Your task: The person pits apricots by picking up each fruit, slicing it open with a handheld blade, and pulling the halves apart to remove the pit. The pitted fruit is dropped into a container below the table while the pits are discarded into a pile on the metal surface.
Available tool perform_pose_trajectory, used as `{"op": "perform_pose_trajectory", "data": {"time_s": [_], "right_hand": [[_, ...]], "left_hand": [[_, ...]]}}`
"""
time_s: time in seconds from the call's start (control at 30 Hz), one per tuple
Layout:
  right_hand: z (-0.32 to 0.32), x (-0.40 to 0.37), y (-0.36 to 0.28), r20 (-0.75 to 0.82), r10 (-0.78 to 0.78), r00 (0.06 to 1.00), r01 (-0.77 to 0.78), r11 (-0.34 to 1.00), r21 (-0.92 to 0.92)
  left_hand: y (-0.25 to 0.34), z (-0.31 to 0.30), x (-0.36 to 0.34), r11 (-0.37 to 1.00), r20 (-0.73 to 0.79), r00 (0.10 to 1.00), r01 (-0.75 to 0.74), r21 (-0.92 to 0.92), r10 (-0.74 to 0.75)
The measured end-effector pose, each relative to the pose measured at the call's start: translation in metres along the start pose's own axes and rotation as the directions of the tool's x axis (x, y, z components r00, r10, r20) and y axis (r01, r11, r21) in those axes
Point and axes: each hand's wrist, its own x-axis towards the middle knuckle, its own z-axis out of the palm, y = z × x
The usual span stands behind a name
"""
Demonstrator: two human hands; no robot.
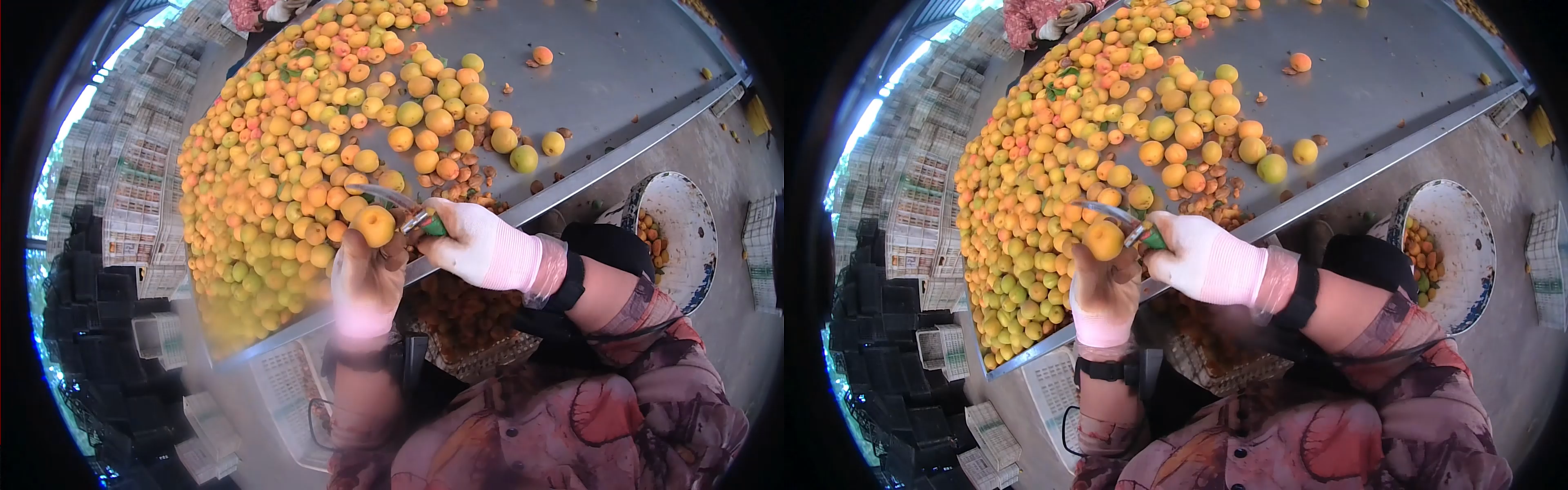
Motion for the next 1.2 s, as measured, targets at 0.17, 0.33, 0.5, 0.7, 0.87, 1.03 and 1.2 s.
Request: {"op": "perform_pose_trajectory", "data": {"time_s": [0.17,0.33,0.5,0.7,0.87,1.03,1.2], "right_hand": [[0.0,-0.005,-0.007,-0.037,-0.058,0.998,0.039,0.919,-0.393],[-0.001,-0.004,0.0,-0.03,-0.108,0.994,0.077,0.847,-0.526],[-0.002,-0.006,-0.002,-0.001,-0.039,0.999,0.03,0.778,-0.627],[-0.009,-0.008,-0.001,0.066,-0.072,0.995,0.098,0.708,-0.7],[-0.008,-0.006,0.0,0.082,-0.036,0.996,0.084,0.679,-0.729],[0.001,-0.006,0.002,0.009,-0.087,0.996,0.07,0.739,-0.67],[0.005,-0.008,0.003,-0.017,-0.063,0.998,0.038,0.771,-0.635]], "left_hand": [[-0.009,0.001,0.003,0.997,-0.203,0.978,-0.041,0.071,0.055],[-0.009,-0.006,0.003,1.0,-0.118,0.993,0.015,-0.017,-0.017],[0.001,0.013,-0.001,0.963,-0.108,0.994,0.036,0.268,-0.007],[0.013,0.031,-0.001,0.663,-0.1,0.966,-0.088,0.744,0.24],[0.018,0.031,0.0,0.487,-0.075,0.967,-0.054,0.872,0.242],[0.002,0.023,0.001,0.98,-0.203,0.975,-0.051,0.193,0.091],[0.003,0.024,0.001,0.864,-0.212,0.966,-0.021,0.504,0.148]]}}
